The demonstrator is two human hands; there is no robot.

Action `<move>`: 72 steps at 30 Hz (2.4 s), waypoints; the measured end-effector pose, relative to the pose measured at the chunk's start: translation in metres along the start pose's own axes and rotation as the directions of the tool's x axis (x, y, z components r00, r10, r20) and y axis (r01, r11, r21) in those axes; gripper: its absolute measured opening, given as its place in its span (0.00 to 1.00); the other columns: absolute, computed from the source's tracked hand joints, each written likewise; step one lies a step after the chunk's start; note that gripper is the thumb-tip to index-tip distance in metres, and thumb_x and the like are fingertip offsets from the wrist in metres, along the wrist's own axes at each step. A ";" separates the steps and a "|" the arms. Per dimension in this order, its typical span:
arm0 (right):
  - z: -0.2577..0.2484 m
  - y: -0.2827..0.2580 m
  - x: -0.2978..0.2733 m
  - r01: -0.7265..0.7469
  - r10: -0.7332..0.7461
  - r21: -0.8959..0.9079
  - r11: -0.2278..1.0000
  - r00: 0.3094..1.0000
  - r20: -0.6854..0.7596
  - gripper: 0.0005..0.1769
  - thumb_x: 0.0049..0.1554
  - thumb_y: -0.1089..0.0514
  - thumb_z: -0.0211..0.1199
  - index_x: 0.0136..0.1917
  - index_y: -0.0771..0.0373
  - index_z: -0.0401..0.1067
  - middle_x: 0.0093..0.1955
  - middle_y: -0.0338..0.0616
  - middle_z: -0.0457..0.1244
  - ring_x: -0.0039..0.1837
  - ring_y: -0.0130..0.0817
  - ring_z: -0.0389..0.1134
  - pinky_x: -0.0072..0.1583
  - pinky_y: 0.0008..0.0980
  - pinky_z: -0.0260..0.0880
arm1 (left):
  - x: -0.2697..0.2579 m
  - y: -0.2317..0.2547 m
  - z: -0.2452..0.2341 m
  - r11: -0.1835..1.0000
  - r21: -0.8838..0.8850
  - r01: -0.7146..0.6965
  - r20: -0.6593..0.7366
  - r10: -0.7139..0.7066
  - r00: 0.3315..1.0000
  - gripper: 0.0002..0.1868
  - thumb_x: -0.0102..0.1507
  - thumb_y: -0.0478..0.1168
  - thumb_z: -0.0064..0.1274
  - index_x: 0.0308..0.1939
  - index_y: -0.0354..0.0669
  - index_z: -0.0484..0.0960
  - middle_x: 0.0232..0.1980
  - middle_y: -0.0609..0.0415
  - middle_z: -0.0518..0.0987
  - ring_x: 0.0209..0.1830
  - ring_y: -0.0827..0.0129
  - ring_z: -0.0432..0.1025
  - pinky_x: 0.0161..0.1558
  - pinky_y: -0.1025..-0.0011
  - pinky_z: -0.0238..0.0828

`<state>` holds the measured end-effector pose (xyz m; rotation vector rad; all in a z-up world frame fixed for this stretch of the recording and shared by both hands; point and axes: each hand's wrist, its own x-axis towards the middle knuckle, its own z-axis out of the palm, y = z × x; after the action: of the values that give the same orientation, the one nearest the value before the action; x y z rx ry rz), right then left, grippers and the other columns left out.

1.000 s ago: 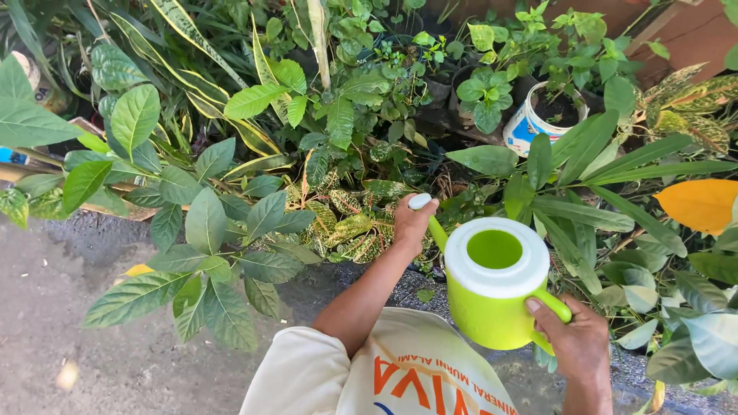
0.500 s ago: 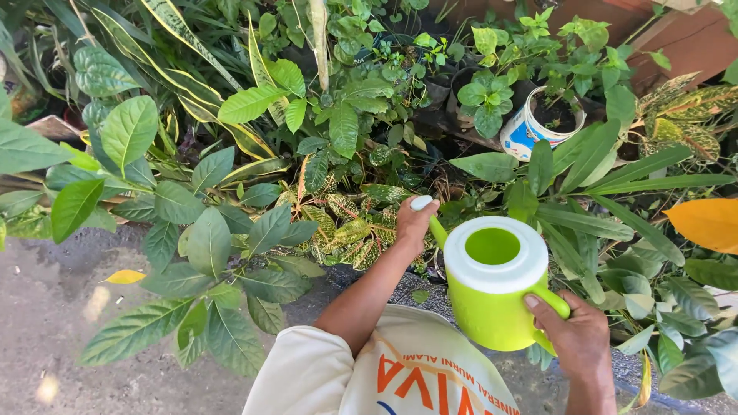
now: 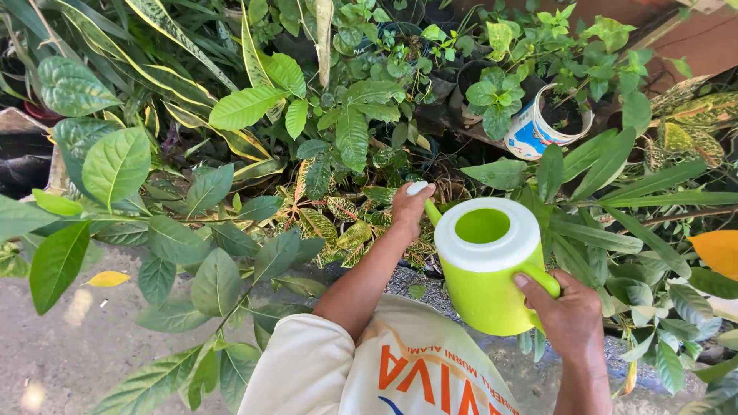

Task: Watering several different types of plants in an outdoor garden using a plastic watering can.

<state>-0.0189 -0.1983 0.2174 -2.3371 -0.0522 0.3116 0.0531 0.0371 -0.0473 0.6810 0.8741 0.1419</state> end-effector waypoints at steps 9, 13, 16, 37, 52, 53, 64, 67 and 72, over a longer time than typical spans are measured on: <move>0.012 -0.012 0.005 -0.029 0.028 -0.019 0.999 1.000 -0.003 0.15 0.54 0.53 0.74 0.35 0.66 0.77 0.30 0.40 0.65 0.31 0.22 0.60 0.33 0.27 0.59 | 0.009 0.012 -0.004 0.998 -0.009 0.063 0.014 -0.063 0.998 0.35 0.56 0.41 0.67 0.65 0.43 0.70 0.49 0.52 0.81 0.41 0.66 0.77 0.42 0.64 0.73; 0.014 -0.003 0.001 -0.101 0.100 -0.024 0.995 0.995 -0.027 0.12 0.53 0.54 0.73 0.37 0.64 0.77 0.30 0.38 0.66 0.31 0.22 0.62 0.33 0.26 0.61 | 0.003 0.009 -0.007 0.995 0.022 0.100 0.016 -0.100 0.995 0.35 0.55 0.40 0.67 0.65 0.43 0.71 0.49 0.52 0.81 0.42 0.66 0.78 0.44 0.64 0.75; 0.011 0.012 -0.006 -0.115 0.115 0.021 0.993 0.993 -0.013 0.14 0.55 0.54 0.74 0.35 0.66 0.76 0.30 0.39 0.66 0.31 0.22 0.60 0.34 0.26 0.58 | 0.006 -0.005 -0.008 1.000 0.019 0.007 0.049 -0.008 0.999 0.35 0.56 0.39 0.68 0.64 0.36 0.72 0.49 0.47 0.82 0.42 0.64 0.77 0.46 0.64 0.75; -0.057 0.113 -0.080 -0.050 0.069 0.213 0.976 0.994 -0.080 0.12 0.56 0.59 0.72 0.36 0.68 0.74 0.29 0.41 0.64 0.30 0.22 0.60 0.33 0.24 0.57 | -0.080 -0.075 0.032 0.970 0.130 -0.204 0.087 0.194 0.977 0.34 0.55 0.40 0.69 0.62 0.37 0.74 0.52 0.50 0.82 0.48 0.65 0.76 0.50 0.67 0.73; -0.078 0.147 -0.091 -0.050 0.079 0.215 0.975 0.989 -0.128 0.09 0.54 0.59 0.72 0.39 0.68 0.77 0.30 0.40 0.66 0.31 0.21 0.61 0.33 0.24 0.57 | -0.091 -0.112 0.047 0.979 0.178 -0.096 0.113 0.076 0.991 0.33 0.55 0.41 0.68 0.62 0.39 0.73 0.51 0.50 0.81 0.47 0.66 0.77 0.50 0.67 0.73; -0.078 0.148 -0.089 -0.030 0.057 0.223 0.974 0.992 -0.116 0.10 0.55 0.59 0.73 0.38 0.68 0.77 0.31 0.39 0.66 0.31 0.21 0.60 0.33 0.24 0.58 | -0.087 -0.114 0.047 0.982 0.165 -0.087 0.103 0.071 0.992 0.33 0.55 0.40 0.68 0.62 0.39 0.73 0.51 0.51 0.81 0.47 0.66 0.77 0.50 0.67 0.74; -0.059 0.081 -0.060 -0.027 0.034 0.081 0.996 0.995 -0.090 0.10 0.54 0.55 0.72 0.41 0.65 0.79 0.31 0.37 0.66 0.33 0.20 0.63 0.36 0.24 0.62 | -0.041 -0.112 0.042 0.998 0.039 0.053 0.101 -0.057 0.993 0.32 0.55 0.39 0.69 0.60 0.40 0.72 0.45 0.51 0.82 0.38 0.67 0.76 0.42 0.65 0.74; -0.054 0.076 -0.051 -0.068 0.071 0.038 0.997 0.993 -0.098 0.13 0.56 0.55 0.73 0.38 0.68 0.77 0.30 0.39 0.66 0.32 0.22 0.60 0.34 0.26 0.59 | -0.035 -0.105 0.043 0.996 0.014 0.093 0.123 -0.094 0.988 0.31 0.54 0.39 0.68 0.59 0.39 0.73 0.44 0.51 0.81 0.38 0.66 0.77 0.40 0.64 0.75; -0.047 0.063 -0.051 -0.205 0.212 0.066 0.977 0.969 -0.130 0.11 0.54 0.55 0.73 0.40 0.65 0.78 0.30 0.40 0.66 0.30 0.22 0.59 0.31 0.28 0.57 | -0.033 -0.101 0.044 0.986 0.136 0.096 0.097 -0.109 0.989 0.32 0.54 0.40 0.69 0.60 0.39 0.74 0.46 0.52 0.82 0.41 0.66 0.78 0.44 0.66 0.76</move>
<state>-0.0606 -0.2823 0.2153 -2.3095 0.2675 0.2523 0.0491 -0.0766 -0.0668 0.7575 0.8215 -0.0438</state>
